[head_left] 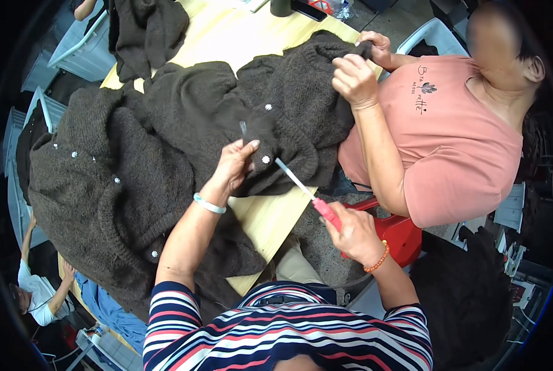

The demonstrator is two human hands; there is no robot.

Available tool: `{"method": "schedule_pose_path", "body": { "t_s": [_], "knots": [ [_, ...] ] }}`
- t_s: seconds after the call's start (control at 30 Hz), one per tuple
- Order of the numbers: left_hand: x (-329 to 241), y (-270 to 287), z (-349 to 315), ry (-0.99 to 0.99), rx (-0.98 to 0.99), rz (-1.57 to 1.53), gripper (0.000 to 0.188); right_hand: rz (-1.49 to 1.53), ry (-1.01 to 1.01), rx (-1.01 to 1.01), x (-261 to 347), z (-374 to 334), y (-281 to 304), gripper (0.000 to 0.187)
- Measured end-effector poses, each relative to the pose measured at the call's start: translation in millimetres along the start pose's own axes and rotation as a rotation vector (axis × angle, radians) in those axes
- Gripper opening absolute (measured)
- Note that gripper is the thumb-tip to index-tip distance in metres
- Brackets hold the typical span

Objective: Inspecting garments and trimming loose threads using a pair of scissors.

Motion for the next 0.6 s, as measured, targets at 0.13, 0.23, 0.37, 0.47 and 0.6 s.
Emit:
{"method": "schedule_pose_path", "body": {
  "t_s": [0.13, 0.23, 0.37, 0.47, 0.6],
  "knots": [
    [26.0, 10.3, 7.2, -0.028, -0.104, -0.167, 0.018, -0.203, 0.021, 0.273, -3.0, -2.8, -29.2, 0.023],
    [27.7, 2.5, 1.2, -0.019, -0.050, -0.192, 0.014, -0.226, -0.090, 0.231, -8.7, 7.8, -21.4, 0.027],
    [35.0, 13.3, -2.7, 0.003, -0.112, -0.055, 0.020, -0.238, 0.047, 0.349, 9.4, 9.3, -31.0, 0.018],
    [34.8, 20.1, -1.1, -0.057, 0.020, 0.384, 0.025, -0.088, 0.036, 0.157, -4.1, 13.4, -27.0, 0.024],
    [-2.3, -10.2, -12.8, -0.328, -0.177, 0.531, 0.024, -0.047, -0.027, 0.137, -13.4, 13.0, -29.4, 0.022]
  ]
}}
Point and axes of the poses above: each hand's wrist, its own z-axis towards the middle knuckle, its own y-axis out of the back of the hand, x = y × z, the point moved 7 cm from there along z, towards the middle knuckle, and after that the axes turned 3 degrees about z, right-handed, at the moved point
